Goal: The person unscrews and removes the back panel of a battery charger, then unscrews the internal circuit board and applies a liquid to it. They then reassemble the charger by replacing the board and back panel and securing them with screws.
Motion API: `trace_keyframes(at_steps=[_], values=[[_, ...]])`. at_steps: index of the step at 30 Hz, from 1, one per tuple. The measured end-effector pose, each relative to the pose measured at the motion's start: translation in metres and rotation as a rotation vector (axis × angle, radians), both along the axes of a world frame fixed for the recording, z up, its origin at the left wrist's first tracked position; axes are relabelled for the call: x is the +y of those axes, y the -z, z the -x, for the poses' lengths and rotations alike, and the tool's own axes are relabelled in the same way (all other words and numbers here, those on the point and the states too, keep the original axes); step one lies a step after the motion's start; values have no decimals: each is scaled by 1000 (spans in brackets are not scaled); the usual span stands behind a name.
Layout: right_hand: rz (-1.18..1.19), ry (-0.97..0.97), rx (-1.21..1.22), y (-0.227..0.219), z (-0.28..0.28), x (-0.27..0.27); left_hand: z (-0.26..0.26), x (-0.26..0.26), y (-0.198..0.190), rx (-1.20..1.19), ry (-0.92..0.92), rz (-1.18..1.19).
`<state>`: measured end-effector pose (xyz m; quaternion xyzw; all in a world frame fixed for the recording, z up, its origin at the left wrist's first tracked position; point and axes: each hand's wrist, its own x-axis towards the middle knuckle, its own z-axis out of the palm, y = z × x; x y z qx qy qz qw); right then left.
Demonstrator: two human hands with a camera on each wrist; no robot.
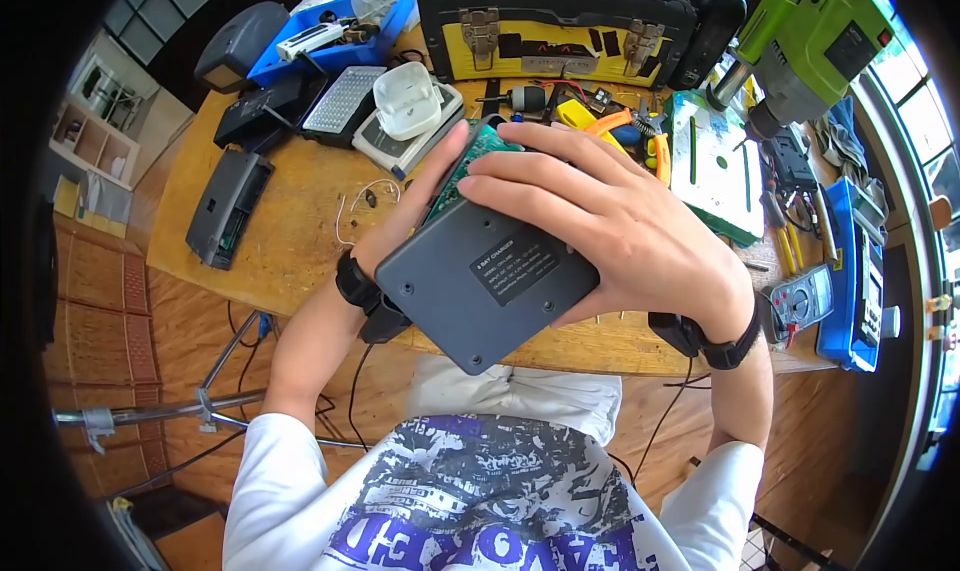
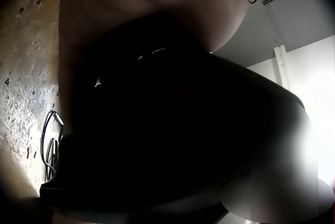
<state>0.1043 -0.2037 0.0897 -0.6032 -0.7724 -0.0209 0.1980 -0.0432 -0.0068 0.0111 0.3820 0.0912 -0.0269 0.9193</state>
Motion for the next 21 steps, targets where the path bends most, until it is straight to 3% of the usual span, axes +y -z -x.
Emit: trace_keyframes(at_steps=[9,15,17,19,21], values=[[45,29,-128,2,5,8,9,-10,-3,-88,27,-28],[-150,132,-207,17,7,9,14,4,0,-91,137,-99],[-200,124,-191,22,-1,7,10,5,4,-171,152,-179],[-215,335,40,23,-2,3,6,2,5,-246,170,-262],[-108,333,54,32,-9,-3,3,-6,1,-254,-4,-210]])
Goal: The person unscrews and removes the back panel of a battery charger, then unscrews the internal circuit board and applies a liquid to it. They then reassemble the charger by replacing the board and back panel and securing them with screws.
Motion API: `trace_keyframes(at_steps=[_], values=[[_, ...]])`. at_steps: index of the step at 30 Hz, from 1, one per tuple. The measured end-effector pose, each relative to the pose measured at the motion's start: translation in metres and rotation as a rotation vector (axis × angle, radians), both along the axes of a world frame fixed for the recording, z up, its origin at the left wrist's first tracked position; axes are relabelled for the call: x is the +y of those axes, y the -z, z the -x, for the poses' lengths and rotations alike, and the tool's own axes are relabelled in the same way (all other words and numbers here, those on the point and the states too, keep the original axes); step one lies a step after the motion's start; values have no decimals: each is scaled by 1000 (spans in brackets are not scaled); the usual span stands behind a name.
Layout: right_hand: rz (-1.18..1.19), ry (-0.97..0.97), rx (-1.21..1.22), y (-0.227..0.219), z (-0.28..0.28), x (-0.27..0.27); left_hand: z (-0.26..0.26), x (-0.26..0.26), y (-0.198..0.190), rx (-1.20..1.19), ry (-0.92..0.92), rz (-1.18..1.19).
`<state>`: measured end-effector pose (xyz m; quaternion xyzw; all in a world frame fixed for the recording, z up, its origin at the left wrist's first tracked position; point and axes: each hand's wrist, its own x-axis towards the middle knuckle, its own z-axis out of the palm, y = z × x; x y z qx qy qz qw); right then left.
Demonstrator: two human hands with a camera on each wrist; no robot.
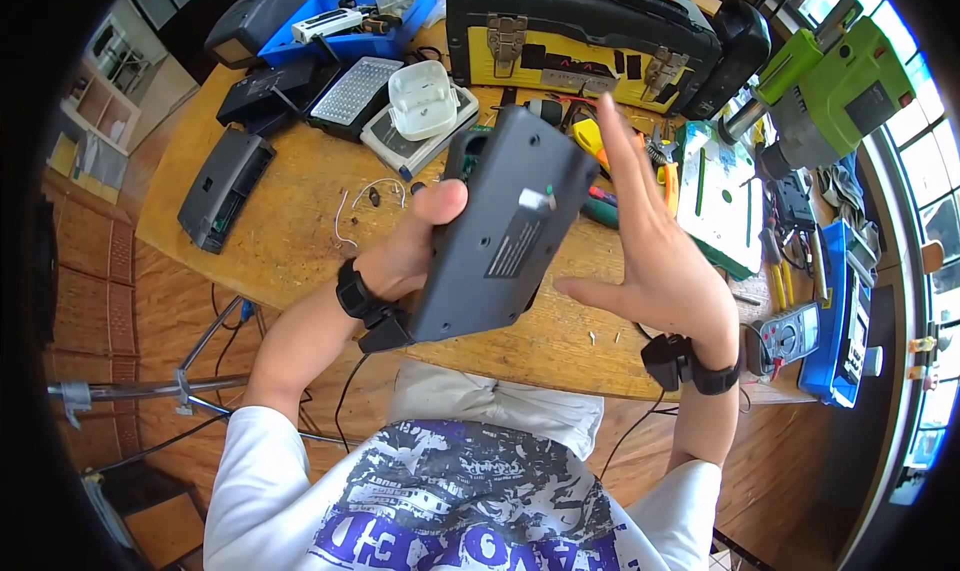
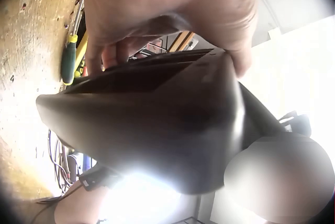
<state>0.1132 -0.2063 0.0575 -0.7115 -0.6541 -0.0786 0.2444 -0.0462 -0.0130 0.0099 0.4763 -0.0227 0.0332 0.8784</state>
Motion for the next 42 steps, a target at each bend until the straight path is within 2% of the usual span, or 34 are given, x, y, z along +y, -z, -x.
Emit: trace_keyframes(at_steps=[2,3,4,5,6,8,10,12,14,28,30,42], values=[[83,-200,889,13,2,2,-6,0,9,-9,-52,16],[0,-198,1276,16,17,9,-8,0,10,-34,-117,-51],[-3,-194,1282,20,20,13,-10,0,13,-55,-181,-117],[29,-155,1174,26,21,16,-15,-2,17,-83,-239,-136],[59,-114,1067,31,25,19,-15,-3,20,-75,-230,-137],[-6,-102,1030,36,34,24,-17,-5,22,-83,-292,-208],[-19,-62,930,39,34,25,-18,-5,23,-97,-285,-210],[-57,-45,996,37,36,22,-19,-6,24,-138,-290,-209],[-30,-42,819,43,32,19,-18,-9,24,-124,-294,-188],[-213,-39,831,45,34,17,-19,-12,27,-193,-398,-217],[-254,6,642,44,30,17,-20,-11,23,-182,-386,-181],[-185,-10,572,51,33,22,-18,-7,31,-214,-385,-167]])
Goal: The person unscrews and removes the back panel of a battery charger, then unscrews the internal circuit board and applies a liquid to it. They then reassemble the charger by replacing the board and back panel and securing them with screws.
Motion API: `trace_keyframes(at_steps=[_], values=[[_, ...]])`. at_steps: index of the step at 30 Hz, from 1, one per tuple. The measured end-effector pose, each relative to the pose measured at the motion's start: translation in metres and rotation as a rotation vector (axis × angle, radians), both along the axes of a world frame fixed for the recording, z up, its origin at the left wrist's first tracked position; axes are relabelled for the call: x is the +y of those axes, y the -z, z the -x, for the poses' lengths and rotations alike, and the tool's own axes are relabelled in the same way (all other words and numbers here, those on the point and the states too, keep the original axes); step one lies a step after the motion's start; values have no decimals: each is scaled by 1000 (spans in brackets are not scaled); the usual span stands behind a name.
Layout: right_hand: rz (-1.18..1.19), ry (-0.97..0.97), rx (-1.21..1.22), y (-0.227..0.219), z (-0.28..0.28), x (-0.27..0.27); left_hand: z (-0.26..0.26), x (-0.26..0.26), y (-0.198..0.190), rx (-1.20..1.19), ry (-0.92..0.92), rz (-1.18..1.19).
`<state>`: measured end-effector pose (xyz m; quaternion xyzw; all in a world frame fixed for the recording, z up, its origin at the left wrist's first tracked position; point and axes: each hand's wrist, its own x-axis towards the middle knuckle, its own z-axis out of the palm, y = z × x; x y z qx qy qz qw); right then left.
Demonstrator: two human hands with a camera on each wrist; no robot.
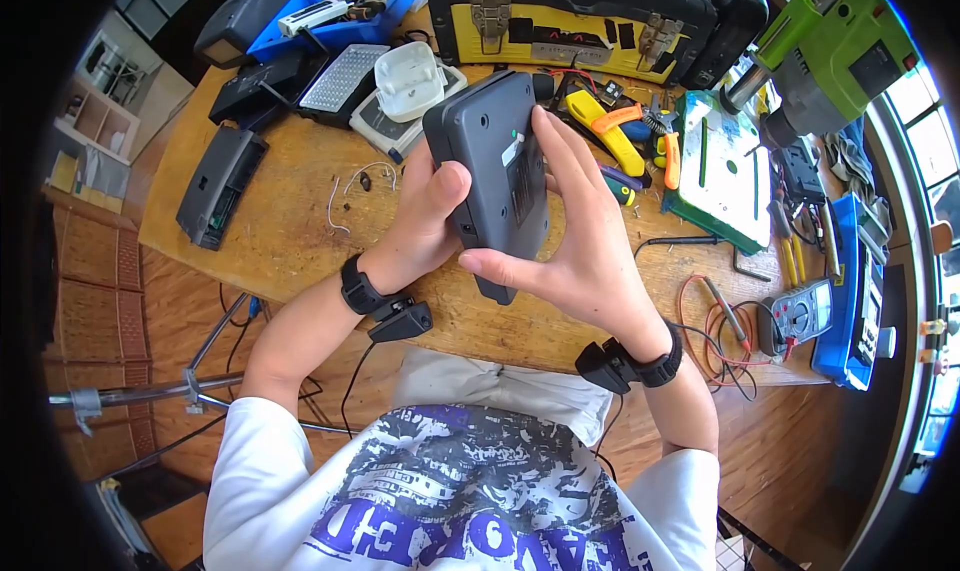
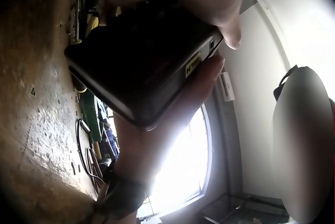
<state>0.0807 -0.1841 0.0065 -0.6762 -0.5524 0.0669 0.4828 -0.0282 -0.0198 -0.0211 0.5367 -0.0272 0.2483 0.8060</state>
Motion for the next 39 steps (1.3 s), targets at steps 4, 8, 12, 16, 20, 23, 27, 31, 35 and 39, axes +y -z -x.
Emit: trace_keyframes(at_steps=[4,8,12,16,20,23,27,31,35,39], values=[[8,6,-35,-2,1,0,1,2,-4,20,15,-7],[7,13,-53,-4,1,-1,2,3,-5,9,16,-46],[-1,6,-73,-5,0,-1,3,4,-5,11,34,-36],[1,-1,-73,-4,-1,1,3,6,-7,8,33,-43],[-29,0,-51,1,3,3,3,8,-9,-8,-24,-219],[-44,2,-107,-2,7,3,6,8,-13,-29,-60,-214],[-88,-20,-140,-9,6,2,6,8,-10,-78,-59,-221],[-138,-62,-126,-2,3,3,3,12,0,-158,-93,-334],[-148,-46,-178,-4,5,2,6,11,-1,-161,-127,-383],[-161,-173,-115,-20,-15,-9,19,0,-11,2,-41,-163]])
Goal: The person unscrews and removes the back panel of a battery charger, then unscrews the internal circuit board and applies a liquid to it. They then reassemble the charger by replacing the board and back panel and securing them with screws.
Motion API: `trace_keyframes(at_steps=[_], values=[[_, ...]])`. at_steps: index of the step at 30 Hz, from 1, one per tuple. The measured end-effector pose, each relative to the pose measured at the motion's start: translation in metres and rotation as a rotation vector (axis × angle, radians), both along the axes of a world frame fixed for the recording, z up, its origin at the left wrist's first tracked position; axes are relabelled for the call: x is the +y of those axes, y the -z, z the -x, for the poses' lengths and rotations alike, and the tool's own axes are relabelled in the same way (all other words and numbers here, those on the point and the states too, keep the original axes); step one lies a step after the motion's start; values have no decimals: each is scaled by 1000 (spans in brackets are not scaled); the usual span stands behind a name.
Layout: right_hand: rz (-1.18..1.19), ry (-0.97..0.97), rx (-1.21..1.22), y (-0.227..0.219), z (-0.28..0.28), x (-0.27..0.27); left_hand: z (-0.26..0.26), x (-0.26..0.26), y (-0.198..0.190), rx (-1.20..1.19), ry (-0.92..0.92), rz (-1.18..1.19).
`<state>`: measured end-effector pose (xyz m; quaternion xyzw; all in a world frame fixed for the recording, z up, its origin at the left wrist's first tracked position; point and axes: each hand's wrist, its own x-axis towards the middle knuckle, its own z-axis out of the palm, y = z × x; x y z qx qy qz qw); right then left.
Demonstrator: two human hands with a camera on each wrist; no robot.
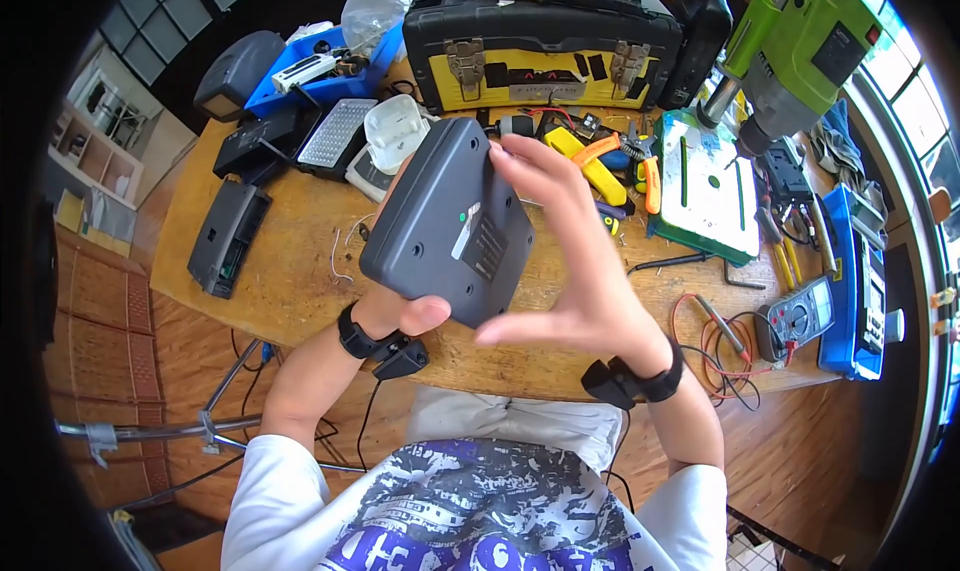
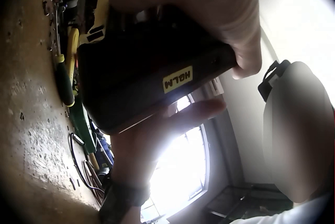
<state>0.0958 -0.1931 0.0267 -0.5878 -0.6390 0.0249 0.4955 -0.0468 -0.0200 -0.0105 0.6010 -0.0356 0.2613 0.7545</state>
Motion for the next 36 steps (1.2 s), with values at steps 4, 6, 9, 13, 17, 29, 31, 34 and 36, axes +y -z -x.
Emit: trace_keyframes(at_steps=[4,6,9,13,17,29,31,34,36], values=[[-166,-4,638,1,13,7,-5,4,0,-114,233,-231],[-157,-49,650,15,2,8,-4,-3,2,-77,312,-253],[-227,-1,600,20,5,10,-4,-9,7,-78,405,-311],[-284,38,460,23,3,7,-3,-9,10,-36,447,-324],[-384,110,387,23,10,10,-5,-6,8,-80,436,-414],[-389,115,452,22,12,6,-1,-18,-4,-32,422,-403],[-382,95,473,22,13,4,-1,-23,0,-47,395,-391],[-329,129,450,20,28,5,-4,-23,7,-73,353,-324],[-303,88,211,30,16,8,-3,-23,6,-26,281,-203]])
